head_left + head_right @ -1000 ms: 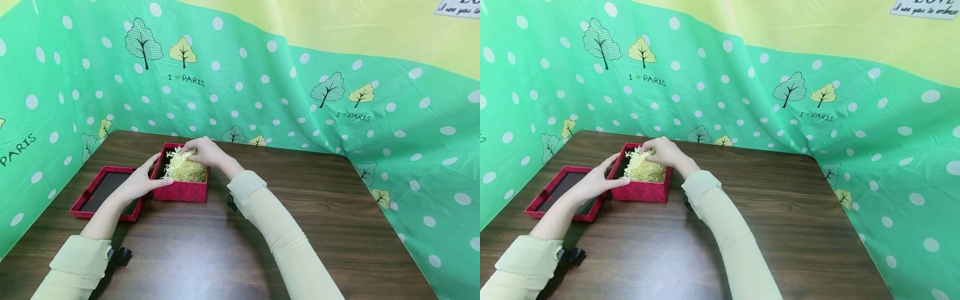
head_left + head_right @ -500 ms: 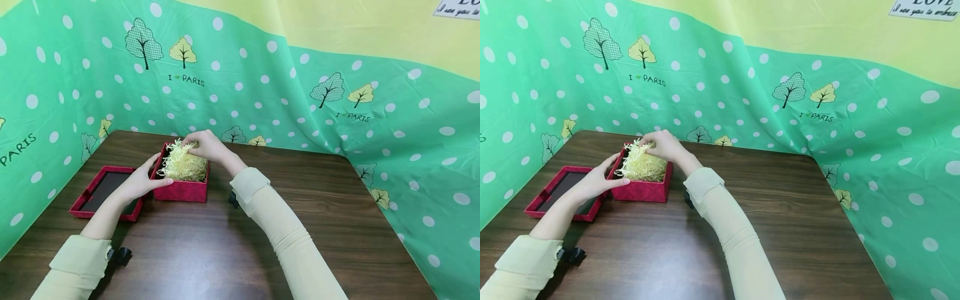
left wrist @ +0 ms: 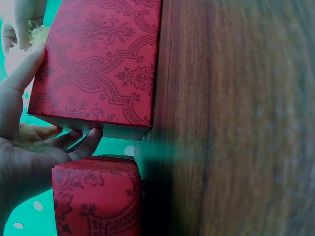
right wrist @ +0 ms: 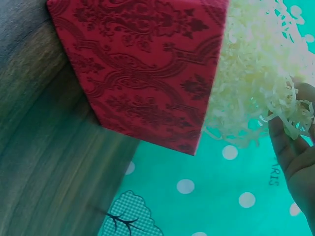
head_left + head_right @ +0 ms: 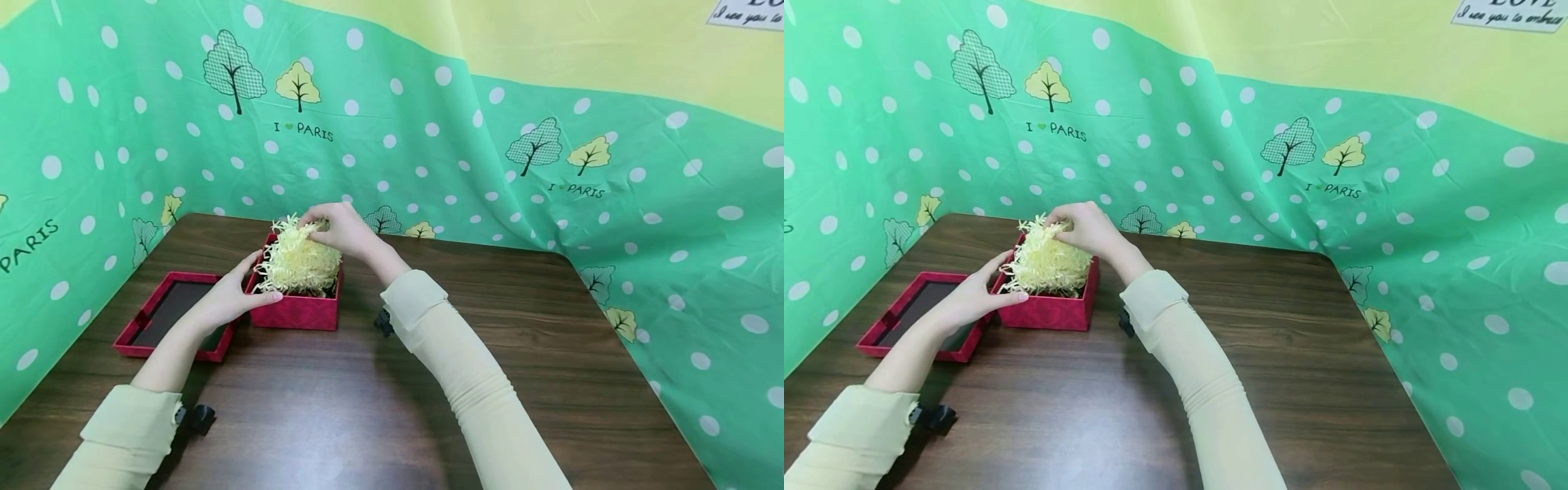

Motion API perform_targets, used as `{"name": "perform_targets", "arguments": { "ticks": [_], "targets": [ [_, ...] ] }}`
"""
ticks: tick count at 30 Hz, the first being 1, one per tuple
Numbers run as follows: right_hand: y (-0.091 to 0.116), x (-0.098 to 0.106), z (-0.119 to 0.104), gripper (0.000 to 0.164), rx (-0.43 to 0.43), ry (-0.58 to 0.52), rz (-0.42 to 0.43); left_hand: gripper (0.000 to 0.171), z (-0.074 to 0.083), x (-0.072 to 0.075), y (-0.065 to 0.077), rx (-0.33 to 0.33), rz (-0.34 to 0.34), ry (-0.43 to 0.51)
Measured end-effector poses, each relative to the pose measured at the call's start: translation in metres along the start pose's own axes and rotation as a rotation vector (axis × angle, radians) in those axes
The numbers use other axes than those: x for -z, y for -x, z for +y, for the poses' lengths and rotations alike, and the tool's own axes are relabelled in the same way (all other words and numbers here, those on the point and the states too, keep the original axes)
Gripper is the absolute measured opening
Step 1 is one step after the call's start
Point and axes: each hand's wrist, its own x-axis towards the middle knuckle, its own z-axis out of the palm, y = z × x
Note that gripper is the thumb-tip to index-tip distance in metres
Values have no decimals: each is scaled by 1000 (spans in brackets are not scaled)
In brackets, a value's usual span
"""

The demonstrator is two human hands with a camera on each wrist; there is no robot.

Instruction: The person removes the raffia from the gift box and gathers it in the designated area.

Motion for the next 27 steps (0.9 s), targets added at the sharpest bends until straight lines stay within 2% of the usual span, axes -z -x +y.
{"name": "perform_targets", "arguments": {
  "ticks": [11,15,27],
  "targets": [
    [-4,11,-7,16,21,-17,86,104,-1,-1,0,10,0,26],
    [-6,18,-10,16,14,-24,91,104,0,-1,1,25,-4,14],
    [-10,41,-23,17,-8,-46,96,103,0,-2,0,6,8,18]
  ]
}}
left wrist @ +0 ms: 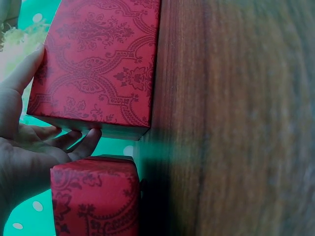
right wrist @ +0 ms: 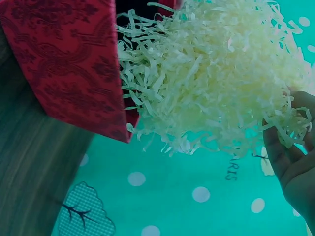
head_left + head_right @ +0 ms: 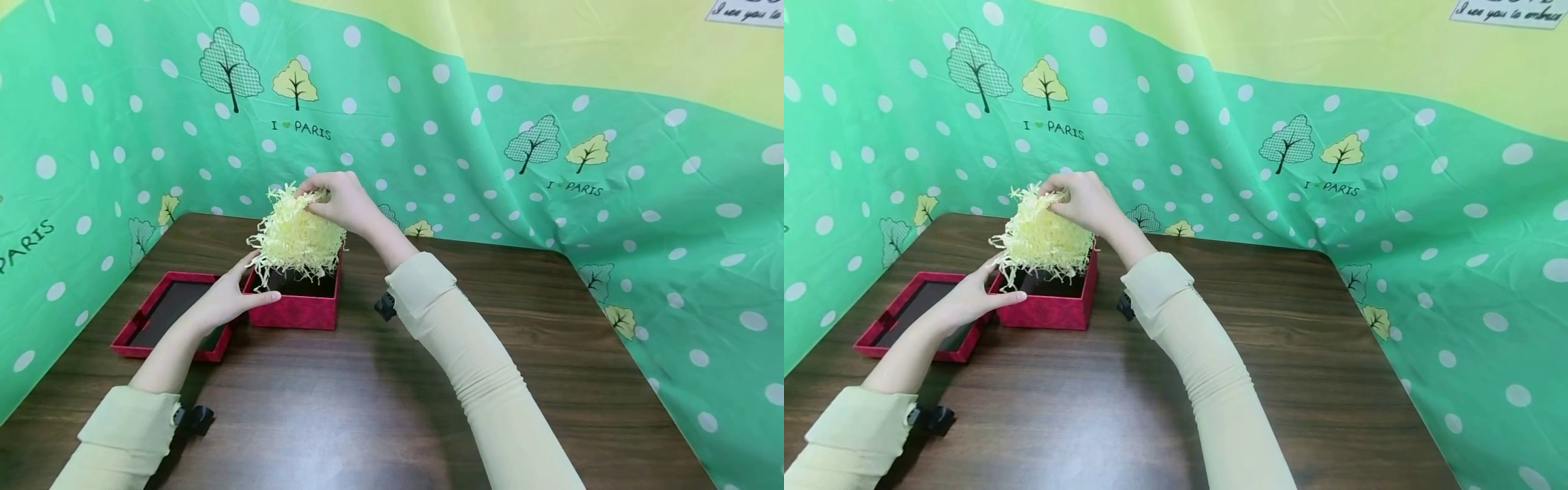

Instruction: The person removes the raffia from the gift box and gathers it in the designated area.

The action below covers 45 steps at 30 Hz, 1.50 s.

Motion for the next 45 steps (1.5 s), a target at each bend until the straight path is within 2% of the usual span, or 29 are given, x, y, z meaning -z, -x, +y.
{"name": "perform_targets", "arguments": {
  "ticks": [11,27,34,39,45],
  "targets": [
    [2,22,-11,17,10,-14,37,106,0,0,0,8,4,-8],
    [14,63,-9,18,8,-44,71,102,3,-2,-2,11,-10,-21],
    [27,81,-5,18,21,-28,100,103,2,-2,1,15,-7,-8],
    [40,92,1,19,60,-39,144,105,0,-2,2,23,-8,-11],
    [59,109,7,20,51,-13,193,107,-1,-2,2,34,-6,-22]
  ]
}}
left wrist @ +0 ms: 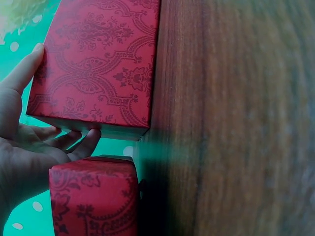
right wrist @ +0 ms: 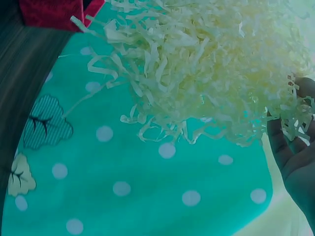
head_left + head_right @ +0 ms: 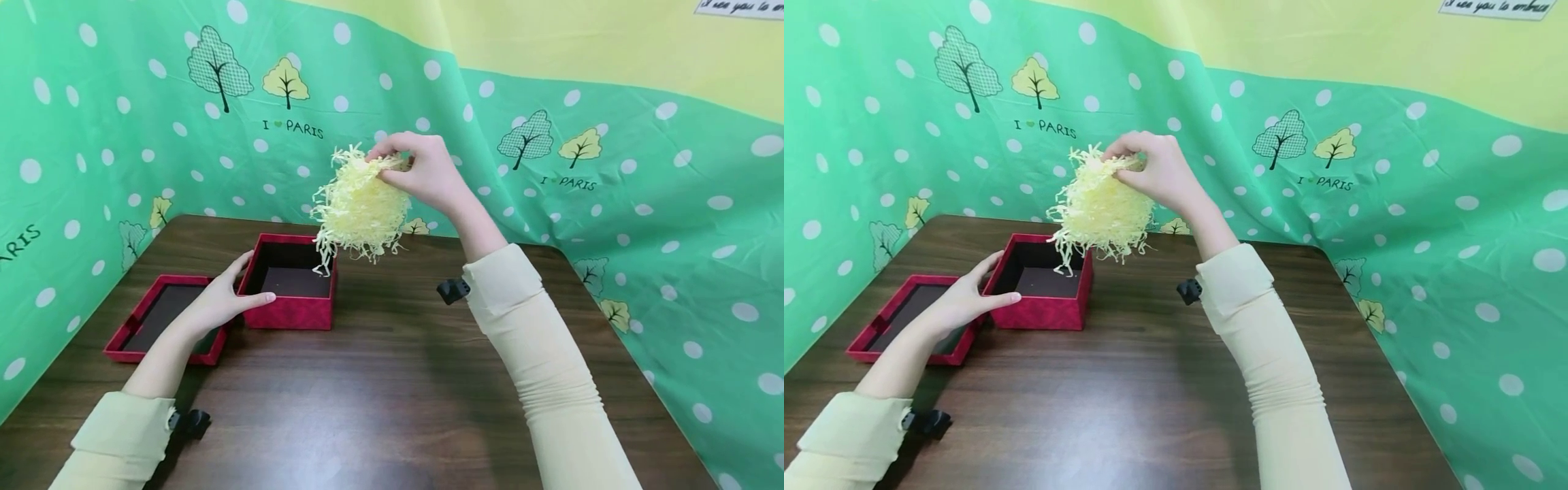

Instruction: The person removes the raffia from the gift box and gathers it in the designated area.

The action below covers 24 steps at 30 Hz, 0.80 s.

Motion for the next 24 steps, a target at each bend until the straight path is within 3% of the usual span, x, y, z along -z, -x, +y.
{"name": "perform_targets", "arguments": {
  "ticks": [24],
  "targets": [
    [62,55,37,23,-161,126,133,105,2,0,8,4,1,-4]
  ]
}}
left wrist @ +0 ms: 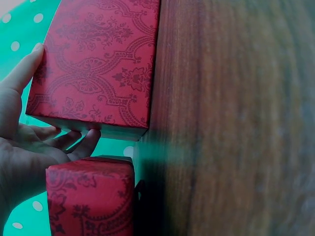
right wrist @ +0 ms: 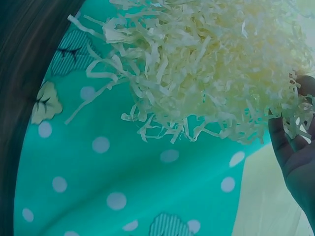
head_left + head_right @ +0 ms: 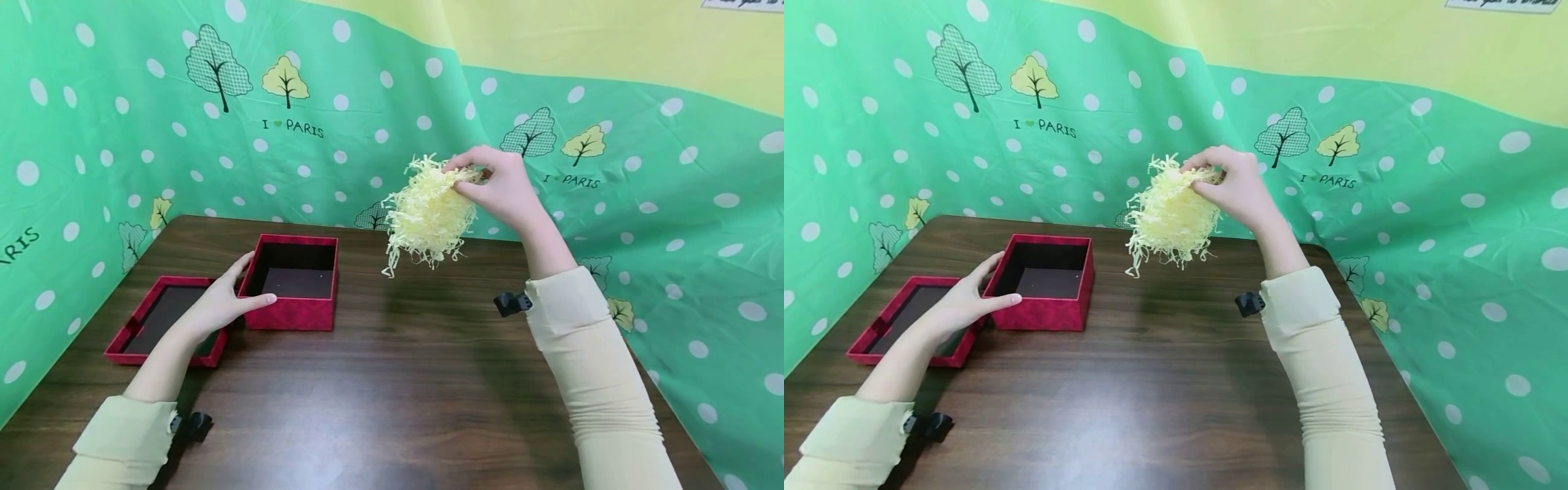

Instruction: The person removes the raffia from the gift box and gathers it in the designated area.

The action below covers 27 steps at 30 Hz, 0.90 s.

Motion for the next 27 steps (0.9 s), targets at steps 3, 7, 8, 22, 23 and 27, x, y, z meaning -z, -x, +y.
{"name": "perform_targets", "arguments": {
  "ticks": [3,7,8,22,23,27],
  "targets": [
    [6,5,9,21,-14,28,9,105,1,0,0,0,1,-4],
    [16,10,21,21,-32,75,8,106,2,-1,0,-1,0,-4],
    [18,11,25,21,-38,84,9,106,2,-1,0,-2,-2,-4],
    [51,1,76,22,-131,118,55,106,1,1,1,-14,-3,-1],
    [53,-1,79,22,-126,121,63,106,1,1,1,-16,-2,-3],
    [59,-7,88,22,-116,137,88,106,-2,1,-1,-20,2,2]
  ]
}}
